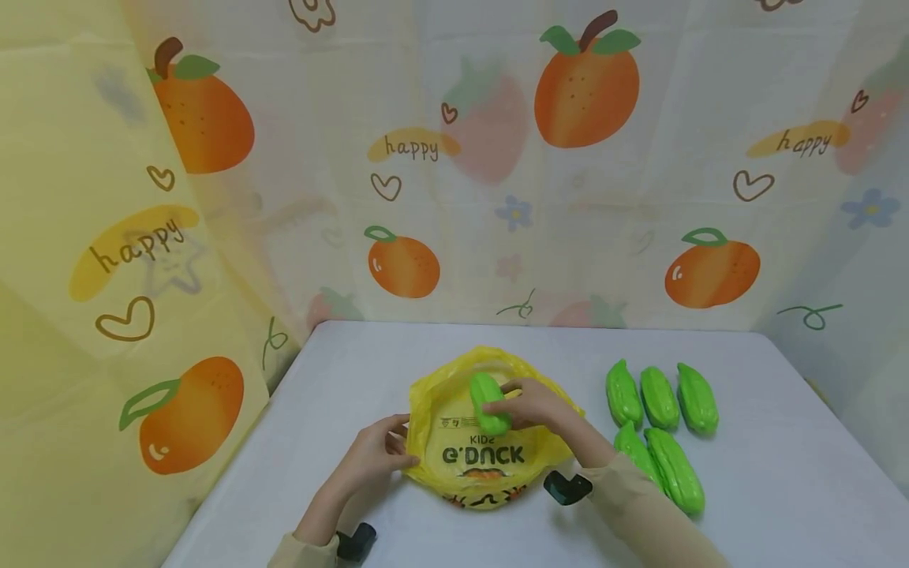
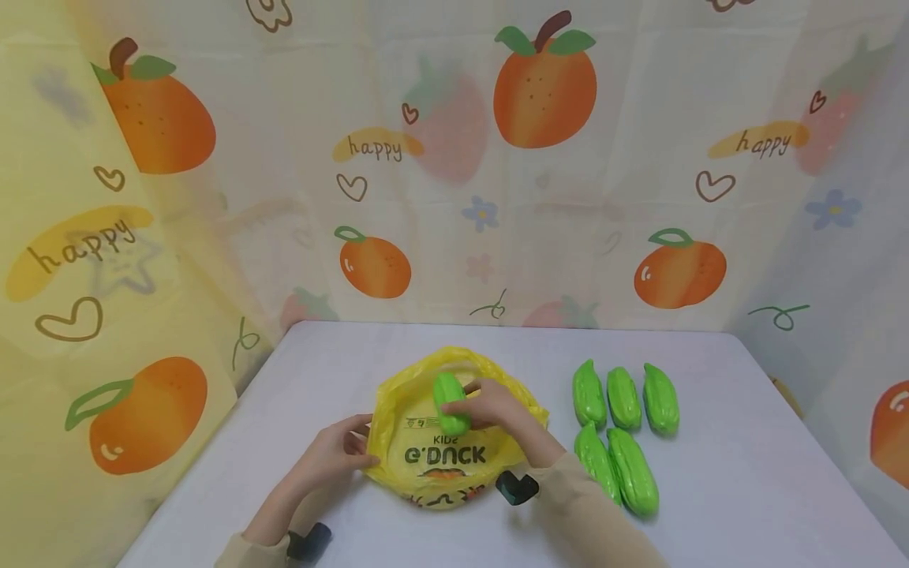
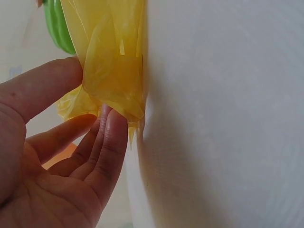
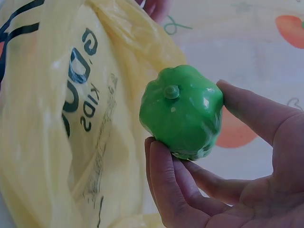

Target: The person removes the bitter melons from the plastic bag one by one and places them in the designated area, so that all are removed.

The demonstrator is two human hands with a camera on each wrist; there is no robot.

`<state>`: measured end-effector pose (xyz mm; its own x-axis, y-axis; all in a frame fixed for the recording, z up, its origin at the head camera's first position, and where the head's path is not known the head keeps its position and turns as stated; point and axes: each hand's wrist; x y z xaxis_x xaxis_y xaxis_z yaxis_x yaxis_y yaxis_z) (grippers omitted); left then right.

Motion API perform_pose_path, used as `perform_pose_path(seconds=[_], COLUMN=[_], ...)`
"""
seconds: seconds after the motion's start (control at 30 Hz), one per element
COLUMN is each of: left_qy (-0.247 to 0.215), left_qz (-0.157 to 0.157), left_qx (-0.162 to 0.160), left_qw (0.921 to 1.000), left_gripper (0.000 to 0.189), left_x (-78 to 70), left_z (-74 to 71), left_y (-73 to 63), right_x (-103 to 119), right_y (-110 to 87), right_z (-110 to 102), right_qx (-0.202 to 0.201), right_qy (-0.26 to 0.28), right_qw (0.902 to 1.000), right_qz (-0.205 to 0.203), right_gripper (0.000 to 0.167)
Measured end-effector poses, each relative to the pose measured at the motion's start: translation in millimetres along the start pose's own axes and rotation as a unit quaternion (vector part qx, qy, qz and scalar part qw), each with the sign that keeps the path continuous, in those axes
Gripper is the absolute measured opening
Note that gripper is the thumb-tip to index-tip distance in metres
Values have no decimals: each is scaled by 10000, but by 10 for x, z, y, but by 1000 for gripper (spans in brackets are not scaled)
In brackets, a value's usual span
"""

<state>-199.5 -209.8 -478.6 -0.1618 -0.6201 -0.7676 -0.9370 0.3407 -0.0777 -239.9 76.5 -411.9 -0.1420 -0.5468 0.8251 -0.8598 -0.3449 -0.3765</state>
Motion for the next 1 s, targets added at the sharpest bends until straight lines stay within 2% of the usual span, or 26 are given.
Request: perform_pose_path(seconds=[0.23, 0.83, 1.0], left_qy=[-39, 35, 18], left_qz=[31, -65, -23], left_qx=[39, 35, 51], left_qw=[10000, 10000, 10000], left_gripper=[71, 71, 71], left_x=[4, 24, 23], left_z=[0, 7, 9], left_y=[1, 29, 29], right_x=[-74, -215, -273], right_y=[-119, -361, -444], right_z=[-133, -408, -496], right_qx=[27, -131, -201], right_qy=[155, -24, 153], right_qw=[9999, 9998, 9997], right_qz=[33, 113, 63], right_gripper=[72, 75, 75])
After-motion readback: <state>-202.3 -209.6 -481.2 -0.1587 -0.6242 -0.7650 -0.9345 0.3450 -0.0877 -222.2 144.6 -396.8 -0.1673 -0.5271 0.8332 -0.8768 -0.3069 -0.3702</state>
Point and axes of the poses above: each hand's wrist, its own y-axis towards the middle knuckle, its own z-axis out of the palm, x = y × z, and after that the axes turned 9 degrees about x, right-handed
